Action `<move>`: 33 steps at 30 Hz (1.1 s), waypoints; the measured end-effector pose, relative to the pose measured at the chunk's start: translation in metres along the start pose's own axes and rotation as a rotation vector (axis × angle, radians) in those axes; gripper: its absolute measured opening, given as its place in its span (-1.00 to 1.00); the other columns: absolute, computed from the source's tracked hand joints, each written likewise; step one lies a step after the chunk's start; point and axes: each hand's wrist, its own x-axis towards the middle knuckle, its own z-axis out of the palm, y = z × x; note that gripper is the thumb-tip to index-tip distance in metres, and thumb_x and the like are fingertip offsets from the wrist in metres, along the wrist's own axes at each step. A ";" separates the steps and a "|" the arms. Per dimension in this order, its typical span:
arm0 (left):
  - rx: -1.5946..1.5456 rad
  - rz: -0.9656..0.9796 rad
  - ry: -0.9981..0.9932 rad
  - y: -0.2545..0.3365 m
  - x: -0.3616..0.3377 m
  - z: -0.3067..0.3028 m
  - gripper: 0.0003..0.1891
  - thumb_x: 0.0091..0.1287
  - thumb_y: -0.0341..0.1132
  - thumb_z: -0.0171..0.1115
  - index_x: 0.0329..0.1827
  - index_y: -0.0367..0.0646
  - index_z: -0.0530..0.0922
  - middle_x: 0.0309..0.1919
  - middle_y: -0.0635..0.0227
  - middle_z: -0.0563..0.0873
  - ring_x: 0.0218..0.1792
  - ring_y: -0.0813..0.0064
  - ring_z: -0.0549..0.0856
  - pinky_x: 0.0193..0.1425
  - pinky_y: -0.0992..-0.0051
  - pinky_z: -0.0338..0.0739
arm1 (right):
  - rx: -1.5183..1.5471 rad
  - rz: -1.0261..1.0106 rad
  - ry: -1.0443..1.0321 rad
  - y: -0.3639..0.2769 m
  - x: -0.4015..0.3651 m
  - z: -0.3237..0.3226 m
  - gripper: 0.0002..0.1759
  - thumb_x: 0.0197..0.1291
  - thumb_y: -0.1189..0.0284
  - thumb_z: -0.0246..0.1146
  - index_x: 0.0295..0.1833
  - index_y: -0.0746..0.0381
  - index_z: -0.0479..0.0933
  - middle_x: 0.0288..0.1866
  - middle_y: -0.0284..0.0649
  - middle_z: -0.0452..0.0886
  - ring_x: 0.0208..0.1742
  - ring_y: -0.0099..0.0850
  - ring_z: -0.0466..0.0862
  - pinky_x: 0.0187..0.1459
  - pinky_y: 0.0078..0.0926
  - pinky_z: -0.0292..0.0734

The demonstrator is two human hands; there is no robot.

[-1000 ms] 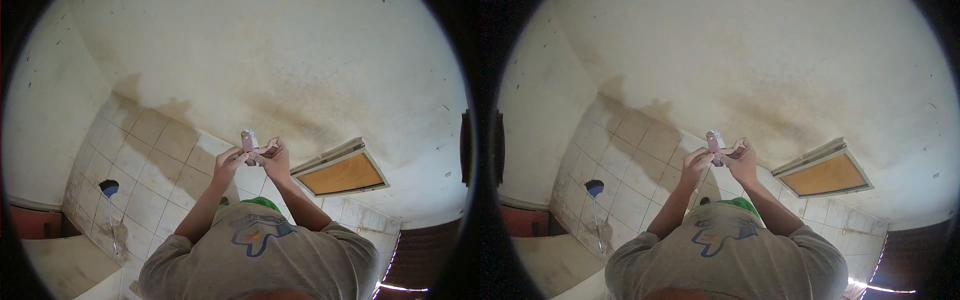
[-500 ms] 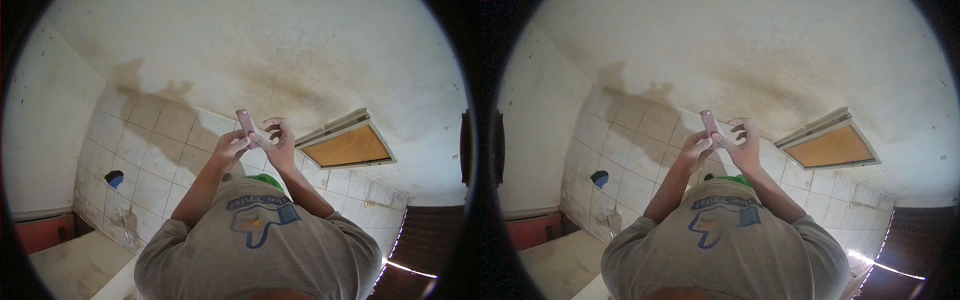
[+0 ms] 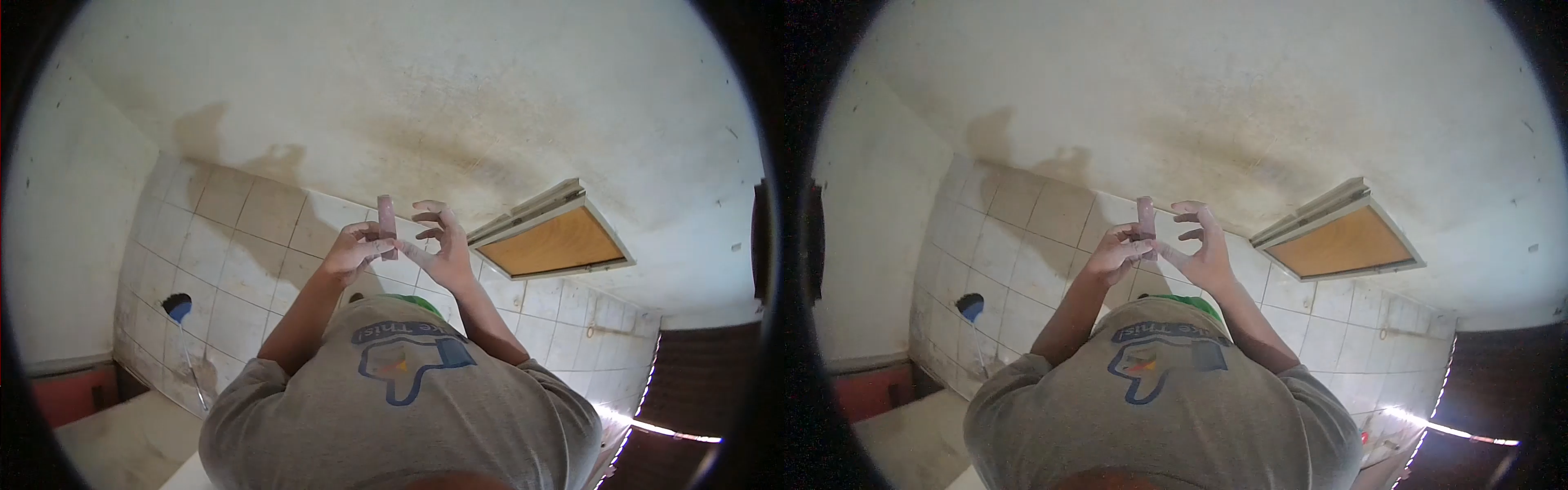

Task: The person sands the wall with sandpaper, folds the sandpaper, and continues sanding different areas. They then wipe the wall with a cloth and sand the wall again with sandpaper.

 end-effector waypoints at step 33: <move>0.633 0.562 0.072 0.034 -0.002 -0.013 -0.79 0.12 -0.40 0.63 -0.37 -0.32 0.73 -0.52 0.35 0.74 -0.47 0.66 0.70 -0.37 0.57 0.57 | 0.475 0.073 0.035 0.011 0.055 0.020 -0.89 0.15 0.72 0.46 -0.21 0.35 0.74 -0.16 -0.12 0.81 -0.16 -0.49 0.75 -0.03 -0.46 0.68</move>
